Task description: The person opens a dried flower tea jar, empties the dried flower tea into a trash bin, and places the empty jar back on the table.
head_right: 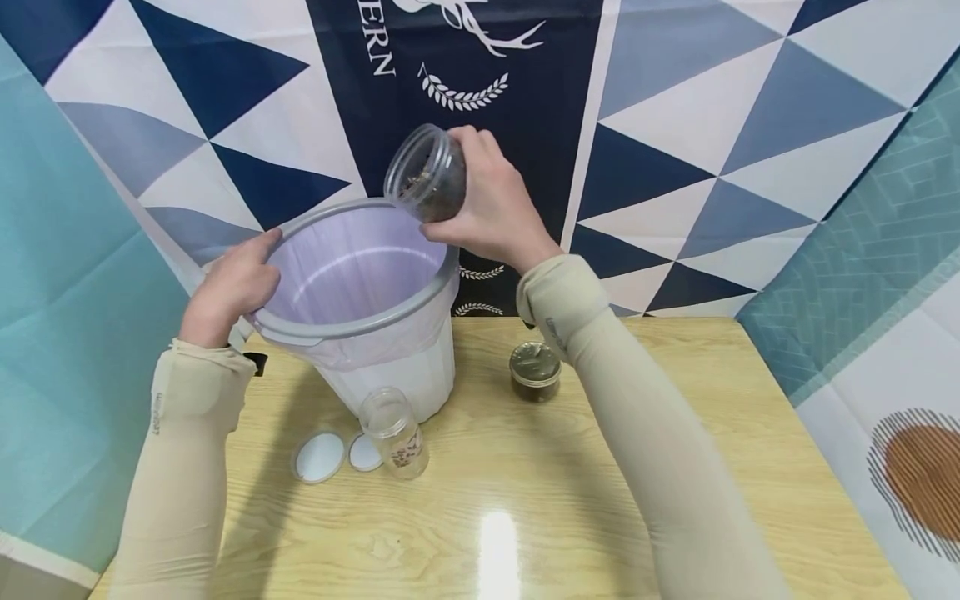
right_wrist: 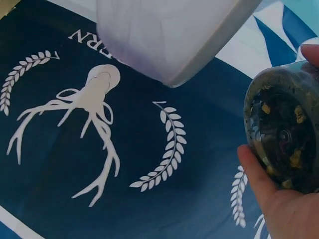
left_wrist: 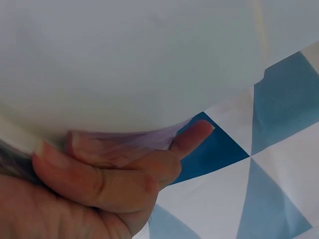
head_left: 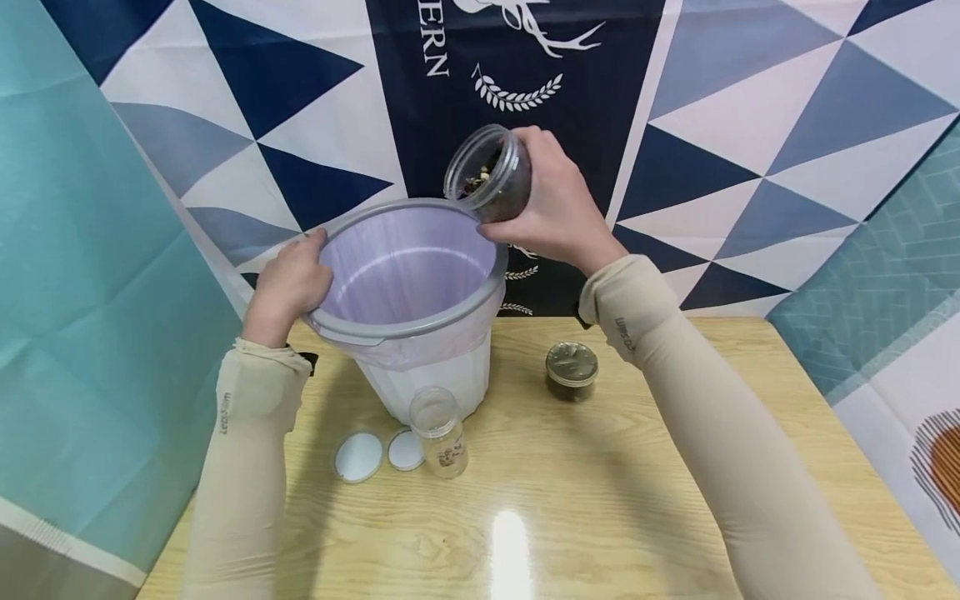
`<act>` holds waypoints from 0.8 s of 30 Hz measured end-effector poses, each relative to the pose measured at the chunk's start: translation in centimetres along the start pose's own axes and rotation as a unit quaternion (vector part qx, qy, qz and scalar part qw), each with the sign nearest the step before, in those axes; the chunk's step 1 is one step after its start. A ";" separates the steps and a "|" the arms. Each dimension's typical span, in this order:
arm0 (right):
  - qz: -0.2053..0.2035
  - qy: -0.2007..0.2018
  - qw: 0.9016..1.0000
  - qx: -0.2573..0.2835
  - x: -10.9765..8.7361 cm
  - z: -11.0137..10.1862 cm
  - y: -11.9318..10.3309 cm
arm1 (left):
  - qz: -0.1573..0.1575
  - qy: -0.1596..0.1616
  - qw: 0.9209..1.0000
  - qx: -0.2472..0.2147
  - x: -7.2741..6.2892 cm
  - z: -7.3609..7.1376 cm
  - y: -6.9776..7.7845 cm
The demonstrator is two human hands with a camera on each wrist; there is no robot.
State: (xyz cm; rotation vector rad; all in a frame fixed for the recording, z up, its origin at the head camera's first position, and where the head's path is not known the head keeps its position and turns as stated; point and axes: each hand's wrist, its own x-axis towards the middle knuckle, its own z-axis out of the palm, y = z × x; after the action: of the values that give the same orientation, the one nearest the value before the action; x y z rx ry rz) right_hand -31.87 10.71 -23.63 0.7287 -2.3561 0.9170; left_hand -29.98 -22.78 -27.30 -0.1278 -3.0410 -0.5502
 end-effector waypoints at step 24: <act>-0.071 -0.032 0.979 -0.186 1.8 1.6 -1.1 | -0.006 -0.013 1.000 0.006 0.0 -0.1 0.1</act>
State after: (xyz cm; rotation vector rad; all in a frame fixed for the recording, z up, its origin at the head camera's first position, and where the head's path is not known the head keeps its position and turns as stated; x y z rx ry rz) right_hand -32.85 8.35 -23.05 0.7652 -2.3979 0.3791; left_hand -30.02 -22.72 -27.15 -0.1171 -3.0728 -0.5348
